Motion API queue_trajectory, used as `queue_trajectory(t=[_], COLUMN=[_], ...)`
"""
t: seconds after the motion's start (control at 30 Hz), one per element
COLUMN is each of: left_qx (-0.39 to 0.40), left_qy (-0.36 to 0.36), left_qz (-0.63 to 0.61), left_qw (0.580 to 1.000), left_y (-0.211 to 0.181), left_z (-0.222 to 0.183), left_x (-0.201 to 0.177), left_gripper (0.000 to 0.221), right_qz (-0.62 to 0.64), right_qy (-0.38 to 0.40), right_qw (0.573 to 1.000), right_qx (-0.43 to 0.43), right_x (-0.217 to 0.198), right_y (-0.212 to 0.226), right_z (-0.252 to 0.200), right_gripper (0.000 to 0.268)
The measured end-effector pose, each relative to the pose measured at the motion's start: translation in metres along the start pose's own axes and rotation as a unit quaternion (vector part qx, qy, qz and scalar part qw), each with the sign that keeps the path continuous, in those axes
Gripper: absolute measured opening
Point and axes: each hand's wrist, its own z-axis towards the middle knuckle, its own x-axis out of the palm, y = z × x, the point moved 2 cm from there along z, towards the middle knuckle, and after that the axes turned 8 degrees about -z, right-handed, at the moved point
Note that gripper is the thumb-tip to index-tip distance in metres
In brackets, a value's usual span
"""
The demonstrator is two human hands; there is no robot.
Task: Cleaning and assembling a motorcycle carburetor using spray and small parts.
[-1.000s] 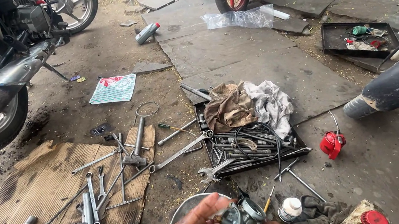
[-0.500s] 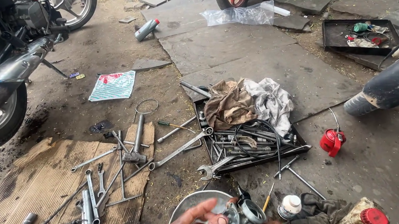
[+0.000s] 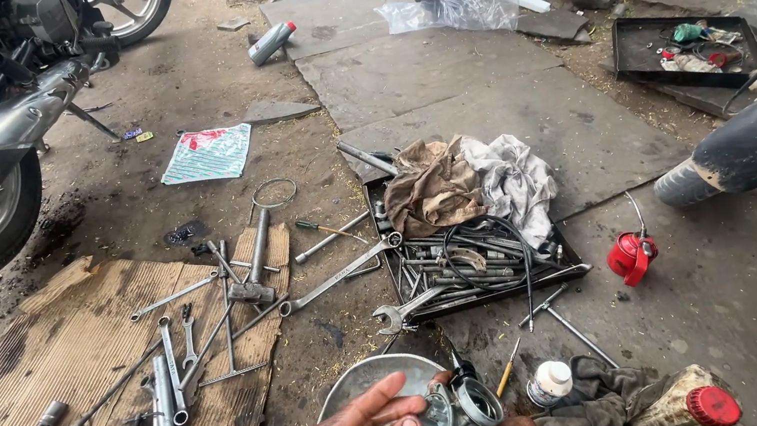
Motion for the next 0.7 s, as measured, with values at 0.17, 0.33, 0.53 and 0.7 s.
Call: queue_trajectory(t=[0.17, 0.33, 0.53, 0.7], left_qx=[0.006, 0.057, -0.022, -0.027], left_qy=[0.006, -0.066, -0.095, -0.098], left_qz=[-0.037, 0.017, 0.157, 0.437], left_qw=[0.999, 0.996, 0.983, 0.894], left_y=[-0.026, 0.026, -0.013, 0.030], left_z=[-0.010, 0.005, 0.011, 0.053], left_x=[0.018, -0.016, 0.000, -0.049], left_gripper=[0.058, 0.038, 0.040, 0.044], right_qz=[0.007, -0.118, -0.238, -0.700], right_qy=[0.019, 0.034, 0.023, -0.066], right_qw=[0.999, 0.989, 0.966, 0.701], right_qx=[-0.040, -0.084, -0.097, -0.117], right_x=[0.032, 0.037, 0.041, 0.000], right_y=[0.022, 0.028, 0.051, 0.092], right_z=[0.027, 0.024, 0.034, 0.098], right_gripper=[0.089, 0.084, 0.076, 0.053])
